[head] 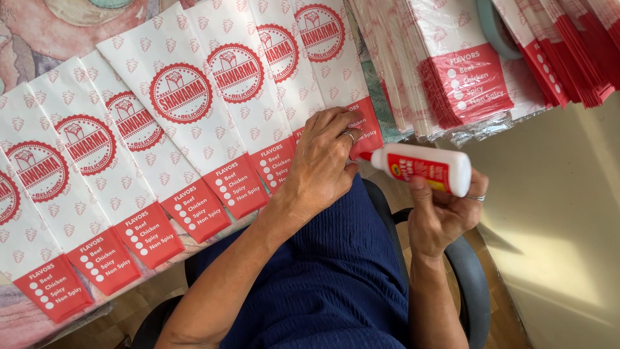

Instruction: Arranging paper bags on a table, applying glue to the top flaps, and folding them closed.

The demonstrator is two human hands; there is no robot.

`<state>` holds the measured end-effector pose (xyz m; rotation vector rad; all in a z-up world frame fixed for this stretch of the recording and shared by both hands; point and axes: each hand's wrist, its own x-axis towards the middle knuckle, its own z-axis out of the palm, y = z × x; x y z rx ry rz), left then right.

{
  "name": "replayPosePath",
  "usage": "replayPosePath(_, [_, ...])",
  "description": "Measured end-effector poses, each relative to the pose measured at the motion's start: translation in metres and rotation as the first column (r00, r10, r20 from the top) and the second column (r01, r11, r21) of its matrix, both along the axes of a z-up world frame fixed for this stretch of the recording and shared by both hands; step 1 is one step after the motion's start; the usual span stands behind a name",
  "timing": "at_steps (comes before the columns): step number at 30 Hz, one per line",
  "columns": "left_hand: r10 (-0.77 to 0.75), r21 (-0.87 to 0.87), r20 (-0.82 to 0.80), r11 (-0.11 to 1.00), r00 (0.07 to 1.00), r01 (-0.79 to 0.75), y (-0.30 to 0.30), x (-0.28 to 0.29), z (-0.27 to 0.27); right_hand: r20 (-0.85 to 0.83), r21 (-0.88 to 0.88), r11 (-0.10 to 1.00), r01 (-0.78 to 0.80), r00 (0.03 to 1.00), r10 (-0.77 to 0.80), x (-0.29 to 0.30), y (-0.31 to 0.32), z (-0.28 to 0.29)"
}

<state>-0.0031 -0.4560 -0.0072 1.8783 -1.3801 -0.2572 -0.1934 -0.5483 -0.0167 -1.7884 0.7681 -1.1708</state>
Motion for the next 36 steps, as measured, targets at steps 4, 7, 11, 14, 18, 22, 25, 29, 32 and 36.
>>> replayPosePath(4, [0.050,-0.063,0.064,0.997,0.997,-0.046,0.000,-0.002,0.002,0.161,0.021,0.996,0.081,0.983,-0.084,-0.002,-0.013,0.002])
replayPosePath(7, [0.104,-0.171,0.123,0.982,0.987,-0.082,-0.002,-0.003,0.000,0.244,0.089,0.991,0.103,0.962,-0.122,-0.005,-0.014,0.010])
replayPosePath(11, [0.168,-0.213,0.097,0.966,0.981,-0.145,-0.005,-0.006,-0.002,0.309,0.125,0.989,0.073,0.945,-0.109,-0.005,-0.011,0.010])
replayPosePath(14, [0.217,-0.237,0.041,0.950,0.975,-0.202,-0.010,-0.009,-0.006,0.286,0.105,0.992,0.067,0.953,-0.095,0.002,-0.006,0.005])
replayPosePath(18, [0.229,-0.182,-0.011,0.957,0.973,-0.227,-0.011,-0.009,-0.008,0.183,0.136,0.990,0.038,0.981,-0.063,0.008,0.004,0.006])
replayPosePath(22, [0.164,-0.197,-0.054,0.965,0.985,-0.171,-0.008,-0.005,-0.007,0.135,0.098,0.995,0.015,0.990,-0.028,0.009,0.007,0.008])
replayPosePath(25, [0.135,-0.187,-0.040,0.972,0.990,-0.140,-0.006,-0.002,-0.008,0.151,0.086,0.995,0.054,0.986,-0.067,0.008,-0.001,0.008])
replayPosePath(29, [0.128,-0.210,0.017,0.970,0.992,-0.122,-0.005,-0.001,-0.008,0.167,0.082,0.994,0.065,0.983,-0.078,0.010,0.000,0.008])
replayPosePath(32, [0.129,-0.232,-0.007,0.964,0.992,-0.127,-0.005,0.001,-0.003,0.095,0.073,0.997,-0.008,0.995,0.001,0.013,0.015,0.010])
replayPosePath(36, [0.102,-0.086,-0.114,0.990,0.988,-0.112,-0.005,0.000,-0.003,0.137,0.034,0.999,0.015,0.990,-0.020,0.008,-0.003,-0.007])
